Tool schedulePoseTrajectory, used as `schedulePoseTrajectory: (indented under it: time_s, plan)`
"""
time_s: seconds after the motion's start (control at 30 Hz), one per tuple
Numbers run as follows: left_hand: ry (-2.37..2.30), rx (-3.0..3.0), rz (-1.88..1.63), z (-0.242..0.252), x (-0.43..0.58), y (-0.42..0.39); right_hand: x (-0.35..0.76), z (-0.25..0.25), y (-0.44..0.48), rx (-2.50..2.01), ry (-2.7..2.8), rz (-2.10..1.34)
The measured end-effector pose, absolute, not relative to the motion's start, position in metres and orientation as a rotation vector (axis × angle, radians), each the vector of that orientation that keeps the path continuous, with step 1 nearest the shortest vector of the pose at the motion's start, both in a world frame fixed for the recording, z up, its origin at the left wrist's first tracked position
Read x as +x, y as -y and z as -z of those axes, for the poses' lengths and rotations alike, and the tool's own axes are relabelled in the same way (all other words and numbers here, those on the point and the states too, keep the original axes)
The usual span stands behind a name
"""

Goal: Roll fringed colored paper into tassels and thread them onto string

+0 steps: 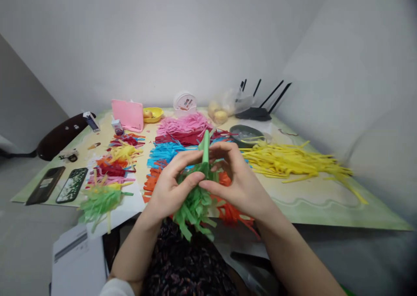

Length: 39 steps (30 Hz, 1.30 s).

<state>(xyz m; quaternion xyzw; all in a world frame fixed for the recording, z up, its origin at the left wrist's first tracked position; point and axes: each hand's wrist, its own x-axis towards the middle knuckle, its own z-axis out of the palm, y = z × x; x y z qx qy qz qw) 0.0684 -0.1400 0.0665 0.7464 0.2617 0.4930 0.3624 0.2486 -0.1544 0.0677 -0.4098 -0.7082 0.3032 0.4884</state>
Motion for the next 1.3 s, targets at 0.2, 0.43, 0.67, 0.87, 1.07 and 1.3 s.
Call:
schedulePoseTrajectory:
  time_s: [0.2, 0.43, 0.67, 0.87, 1.07, 1.3]
  plan:
    - [-0.775, 1.989, -1.232, -0.073, 0.057, 0.131, 0.24, -0.069, 0.14, -1.016, 1.771, -0.706]
    - [-0.832, 1.982, -1.191, -0.081, 0.048, 0.122, 0.24, -0.079, 0.125, -0.942, 1.864, -0.787]
    - [-0.872, 1.983, -1.159, -0.083, 0.04, 0.12, 0.24, -0.085, 0.119, -0.915, 1.908, -0.812]
    - [-0.85, 2.038, -1.155, -0.085, 0.033, 0.117, 0.238, -0.088, 0.117, -0.9, 1.939, -0.804]
    - [-0.826, 2.147, -1.123, -0.089, 0.027, 0.113, 0.239, -0.091, 0.113, -0.873, 1.974, -0.815]
    - [-0.868, 2.151, -1.132, -0.093, 0.031, 0.114, 0.24, -0.091, 0.111, -0.866, 1.983, -0.824]
